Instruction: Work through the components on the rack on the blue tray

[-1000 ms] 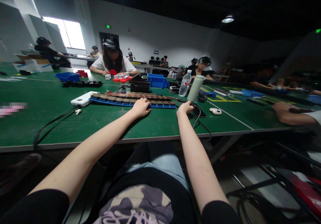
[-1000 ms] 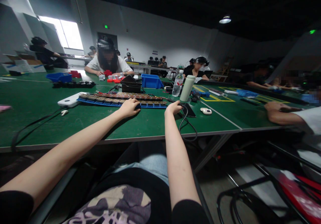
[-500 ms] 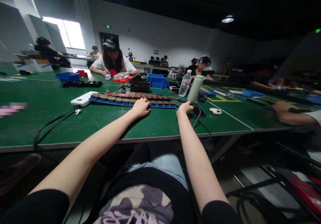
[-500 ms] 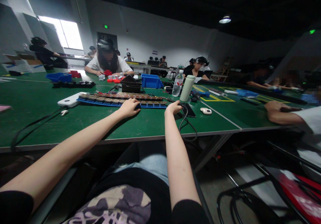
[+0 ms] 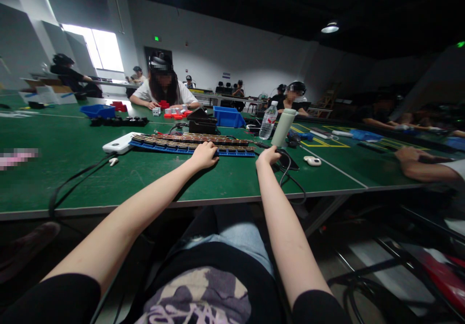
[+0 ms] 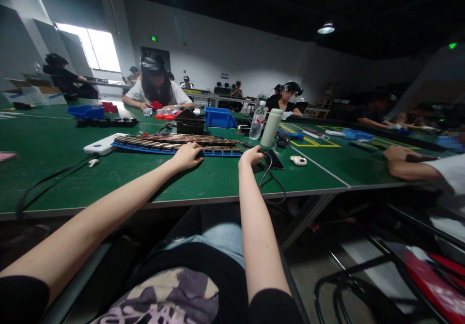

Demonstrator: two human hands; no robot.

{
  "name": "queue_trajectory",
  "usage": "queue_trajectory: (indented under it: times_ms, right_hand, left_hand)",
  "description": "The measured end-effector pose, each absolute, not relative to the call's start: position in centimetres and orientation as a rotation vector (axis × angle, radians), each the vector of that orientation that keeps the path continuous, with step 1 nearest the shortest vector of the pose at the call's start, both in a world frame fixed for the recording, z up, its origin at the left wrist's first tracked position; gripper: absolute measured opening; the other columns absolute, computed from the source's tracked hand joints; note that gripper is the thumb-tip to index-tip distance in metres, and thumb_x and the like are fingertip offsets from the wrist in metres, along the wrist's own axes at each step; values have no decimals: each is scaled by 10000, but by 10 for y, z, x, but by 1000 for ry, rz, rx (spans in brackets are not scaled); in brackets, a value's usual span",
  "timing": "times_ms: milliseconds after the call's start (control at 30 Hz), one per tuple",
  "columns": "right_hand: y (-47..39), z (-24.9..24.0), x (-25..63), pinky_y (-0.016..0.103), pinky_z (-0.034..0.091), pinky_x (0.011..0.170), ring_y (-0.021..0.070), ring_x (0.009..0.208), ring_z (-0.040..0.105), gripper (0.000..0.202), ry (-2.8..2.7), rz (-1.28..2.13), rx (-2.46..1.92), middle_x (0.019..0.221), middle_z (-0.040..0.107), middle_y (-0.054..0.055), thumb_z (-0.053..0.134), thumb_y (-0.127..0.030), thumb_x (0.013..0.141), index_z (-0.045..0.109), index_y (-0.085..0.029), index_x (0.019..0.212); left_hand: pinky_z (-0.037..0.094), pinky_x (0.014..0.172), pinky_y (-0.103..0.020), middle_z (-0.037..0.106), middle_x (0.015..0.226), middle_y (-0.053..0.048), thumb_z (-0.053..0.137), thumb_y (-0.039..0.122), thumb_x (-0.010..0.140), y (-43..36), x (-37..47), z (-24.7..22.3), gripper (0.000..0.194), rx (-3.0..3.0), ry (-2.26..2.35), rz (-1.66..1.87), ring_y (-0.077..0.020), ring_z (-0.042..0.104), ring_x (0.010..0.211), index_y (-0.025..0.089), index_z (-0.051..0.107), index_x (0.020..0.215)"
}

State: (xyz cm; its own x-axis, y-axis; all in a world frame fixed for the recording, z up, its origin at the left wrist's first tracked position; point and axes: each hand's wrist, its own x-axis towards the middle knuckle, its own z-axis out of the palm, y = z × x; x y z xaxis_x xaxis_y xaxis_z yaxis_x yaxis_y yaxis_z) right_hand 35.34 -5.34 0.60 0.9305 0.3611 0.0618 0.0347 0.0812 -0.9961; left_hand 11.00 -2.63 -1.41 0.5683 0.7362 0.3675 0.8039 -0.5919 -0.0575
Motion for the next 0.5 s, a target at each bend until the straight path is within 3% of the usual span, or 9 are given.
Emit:
queue_trajectory:
  times_ms: [133,500]
  right_hand:
    - [-53,8,350,394,611,1016,307,1225,748,177,-116,231,-1518,1125,770,195,462,-273,1057,618,-192,1042]
    - [-54,11,348,403,581,1097,312,1302,720,200,-111,270,-1487,1224,760,222,456,-284,1077,622,-174,1055]
  left_hand:
    - [502,1089,-441,686,1413,-147,640,353,1002,-26,110,-14,363,-2583,-1290,-453,-332,618,1298,202,746,1314]
    - [512,1076,-425,688,1394,-143,667,341,1004,-28,110,-13,340,-2581,-1301,-467,-328,629,1284,212,755,1306]
